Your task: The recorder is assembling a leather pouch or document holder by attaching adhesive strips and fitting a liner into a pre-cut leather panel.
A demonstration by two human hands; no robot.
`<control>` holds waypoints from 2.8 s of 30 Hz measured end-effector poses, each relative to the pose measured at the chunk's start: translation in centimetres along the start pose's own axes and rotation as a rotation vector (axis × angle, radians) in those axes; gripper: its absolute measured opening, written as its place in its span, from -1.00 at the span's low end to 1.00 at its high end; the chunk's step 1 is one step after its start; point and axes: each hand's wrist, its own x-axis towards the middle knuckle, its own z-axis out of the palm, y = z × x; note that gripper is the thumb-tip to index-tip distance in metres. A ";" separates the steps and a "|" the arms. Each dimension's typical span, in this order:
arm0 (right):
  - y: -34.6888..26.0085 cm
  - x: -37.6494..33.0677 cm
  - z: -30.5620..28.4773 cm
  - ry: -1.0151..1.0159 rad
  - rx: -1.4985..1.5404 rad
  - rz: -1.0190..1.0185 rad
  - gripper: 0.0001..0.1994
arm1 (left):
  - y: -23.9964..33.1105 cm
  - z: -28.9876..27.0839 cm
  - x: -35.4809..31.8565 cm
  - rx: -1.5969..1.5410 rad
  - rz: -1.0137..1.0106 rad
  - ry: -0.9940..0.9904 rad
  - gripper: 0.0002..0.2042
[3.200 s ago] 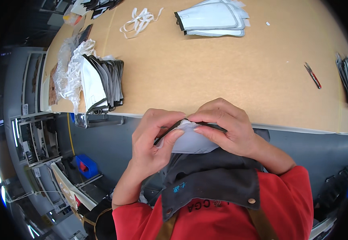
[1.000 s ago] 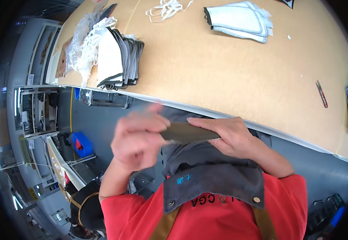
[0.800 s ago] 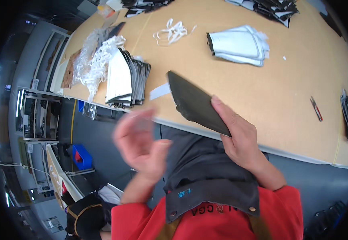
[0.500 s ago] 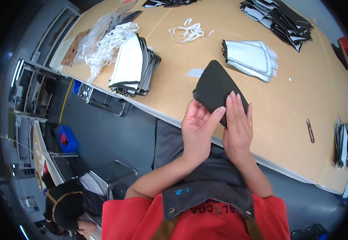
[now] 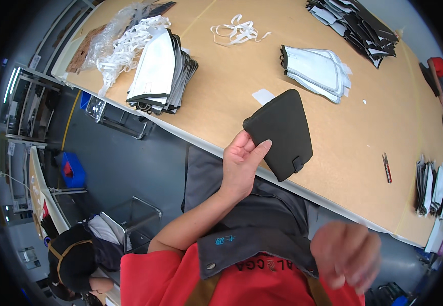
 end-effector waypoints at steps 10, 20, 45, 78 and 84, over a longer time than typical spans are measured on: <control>-0.5 0.5 -0.4 -0.447 0.376 0.231 -0.81 | 0.0 -0.5 0.3 0.012 0.001 -0.026 -0.65; 1.6 1.2 -11.6 -0.299 -1.084 0.550 -0.85 | -0.4 -1.5 3.0 0.085 -0.200 0.023 -0.69; 8.1 7.3 -29.5 0.398 -1.207 0.711 -0.83 | -1.6 -2.0 5.1 -0.060 -0.384 -0.005 -0.72; 11.4 9.7 -7.4 -0.520 -1.037 1.368 -0.76 | -0.8 0.5 2.3 -0.047 -0.199 -0.238 -0.58; 11.6 10.0 -7.1 -0.585 -1.099 1.354 -0.75 | -1.5 0.5 2.3 -0.022 -0.136 -0.243 -0.54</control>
